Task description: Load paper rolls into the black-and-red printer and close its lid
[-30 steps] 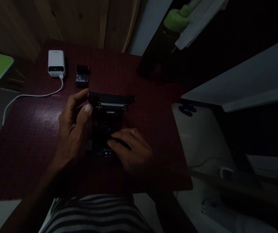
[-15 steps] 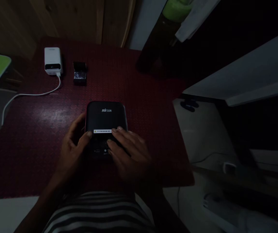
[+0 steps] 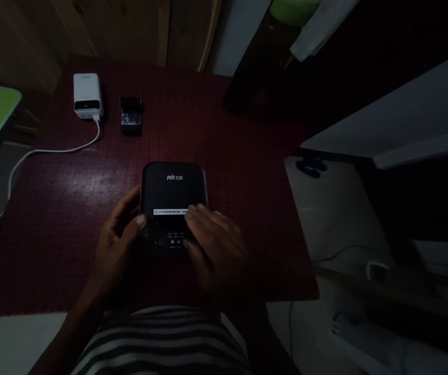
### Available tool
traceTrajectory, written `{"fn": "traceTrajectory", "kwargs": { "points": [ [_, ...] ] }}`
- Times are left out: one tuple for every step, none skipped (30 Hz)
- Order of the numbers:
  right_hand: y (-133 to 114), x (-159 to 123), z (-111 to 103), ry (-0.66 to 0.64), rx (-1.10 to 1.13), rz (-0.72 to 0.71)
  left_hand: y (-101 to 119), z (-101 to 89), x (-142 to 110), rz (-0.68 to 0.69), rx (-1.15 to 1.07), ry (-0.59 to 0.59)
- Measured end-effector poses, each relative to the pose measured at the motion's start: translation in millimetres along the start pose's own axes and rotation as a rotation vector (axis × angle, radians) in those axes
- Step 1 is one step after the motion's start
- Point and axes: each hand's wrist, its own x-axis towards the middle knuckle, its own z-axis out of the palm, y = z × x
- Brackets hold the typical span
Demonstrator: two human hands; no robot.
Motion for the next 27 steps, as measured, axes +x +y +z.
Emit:
{"fn": "traceTrajectory", "kwargs": {
  "points": [
    [2,-3,-1,0.036,0.003,0.016,-1,-2.4,-3,0.005,0.003,-0.001],
    [3,-8,-1,0.076,0.005,0.029,-2,-4.5,-5,0.009,0.005,-0.005],
    [5,-13,-1,0.121,0.008,0.043,-3,-6.1,-7,0.012,0.006,-0.006],
    [6,-18,-1,0.161,0.012,0.057,-4,-7.1,-9,0.008,0.006,-0.006],
    [6,-24,-1,0.188,0.015,0.077,-4,-7.5,-10,-0.004,0.001,-0.003],
    [5,-29,0,0.203,0.018,0.112,-4,-7.5,-11,-0.017,-0.012,0.001],
    [4,-35,1,0.204,0.023,0.162,-4,-7.1,-11,-0.028,-0.029,0.004],
    [2,-39,2,0.195,0.037,0.22,-4,-6.5,-11,-0.039,-0.043,0.009],
    [0,-43,4,0.179,0.061,0.282,-5,-5.9,-10,-0.046,-0.051,0.016],
    [-3,-46,6,0.163,0.088,0.337,-5,-5.3,-10,-0.05,-0.055,0.025],
    [-6,-48,8,0.152,0.114,0.381,-5,-4.7,-9,-0.051,-0.055,0.032],
    [-8,-49,10,0.149,0.133,0.408,-5,-4.2,-9,-0.054,-0.054,0.038],
    [-10,-49,11,0.15,0.145,0.421,-5,-3.8,-9,-0.059,-0.057,0.043],
    [-11,-49,13,0.158,0.153,0.431,-4,-3.3,-9,-0.064,-0.066,0.041],
    [-12,-48,14,0.167,0.158,0.439,-4,-2.9,-8,-0.07,-0.076,0.034],
    [-13,-47,15,0.174,0.165,0.447,-4,-2.6,-8,-0.074,-0.084,0.027],
    [-13,-47,15,0.176,0.172,0.457,-4,-2.2,-8,-0.074,-0.09,0.021],
    [-13,-46,15,0.174,0.178,0.467,-4,-1.9,-8,-0.072,-0.092,0.017],
    [-13,-46,15,0.168,0.184,0.478,-4,-1.7,-8,-0.072,-0.093,0.014],
    [-13,-46,15,0.162,0.19,0.486,-4,-1.4,-8,-0.075,-0.095,0.016],
    [-13,-46,15,0.159,0.198,0.494,-4,-1.1,-8,-0.081,-0.099,0.021],
    [-13,-46,15,0.159,0.207,0.499,-4,-0.7,-8,-0.086,-0.103,0.028],
    [-13,-45,15,0.16,0.218,0.502,-3,-0.1,-8,-0.088,-0.109,0.035],
    [-13,-45,15,0.162,0.226,0.501,-3,0.6,-8,-0.086,-0.117,0.044],
    [-13,-45,15,0.164,0.23,0.499,-2,1.6,-8,-0.083,-0.125,0.049],
    [-12,-44,15,0.165,0.231,0.496,-2,2.6,-9,-0.082,-0.131,0.054],
    [-12,-44,16,0.166,0.227,0.49,-1,3.6,-9,-0.083,-0.133,0.059]
  ]
}}
